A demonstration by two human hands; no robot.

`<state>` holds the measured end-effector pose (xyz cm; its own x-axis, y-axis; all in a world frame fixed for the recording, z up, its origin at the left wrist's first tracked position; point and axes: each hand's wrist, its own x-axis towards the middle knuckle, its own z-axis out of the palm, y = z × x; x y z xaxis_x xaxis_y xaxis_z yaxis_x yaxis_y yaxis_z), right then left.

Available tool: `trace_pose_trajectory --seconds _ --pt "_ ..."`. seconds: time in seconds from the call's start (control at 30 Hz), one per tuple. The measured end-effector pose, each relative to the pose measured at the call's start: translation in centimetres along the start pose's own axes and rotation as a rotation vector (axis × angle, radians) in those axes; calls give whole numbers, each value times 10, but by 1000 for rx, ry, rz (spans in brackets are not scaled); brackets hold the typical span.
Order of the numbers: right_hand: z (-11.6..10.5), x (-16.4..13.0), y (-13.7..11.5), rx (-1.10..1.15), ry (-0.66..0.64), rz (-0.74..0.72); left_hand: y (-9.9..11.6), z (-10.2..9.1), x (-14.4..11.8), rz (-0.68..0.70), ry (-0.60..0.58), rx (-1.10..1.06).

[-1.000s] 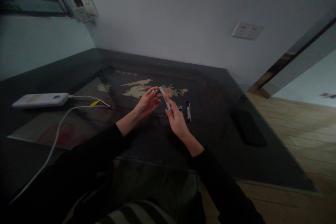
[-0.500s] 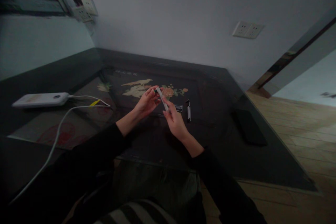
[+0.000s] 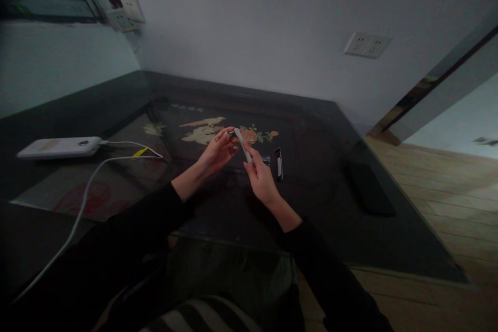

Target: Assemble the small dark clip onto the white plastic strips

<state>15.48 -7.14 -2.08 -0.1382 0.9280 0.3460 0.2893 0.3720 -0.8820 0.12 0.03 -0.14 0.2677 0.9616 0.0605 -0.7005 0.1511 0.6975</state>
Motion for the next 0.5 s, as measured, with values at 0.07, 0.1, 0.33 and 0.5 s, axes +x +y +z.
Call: trace_pose_trajectory --seconds 0.07,0.1,0.33,0.5 --pt "-1 1 1 -29 22 -17 0 1 0 -1 8 0" --pt "-1 2 2 -44 30 -32 0 1 0 1 11 0" --pt "-1 1 3 -131 47 -142 0 -1 0 4 -19 -1" --pt "3 -2 0 -71 -12 -139 0 -1 -1 14 -54 1"
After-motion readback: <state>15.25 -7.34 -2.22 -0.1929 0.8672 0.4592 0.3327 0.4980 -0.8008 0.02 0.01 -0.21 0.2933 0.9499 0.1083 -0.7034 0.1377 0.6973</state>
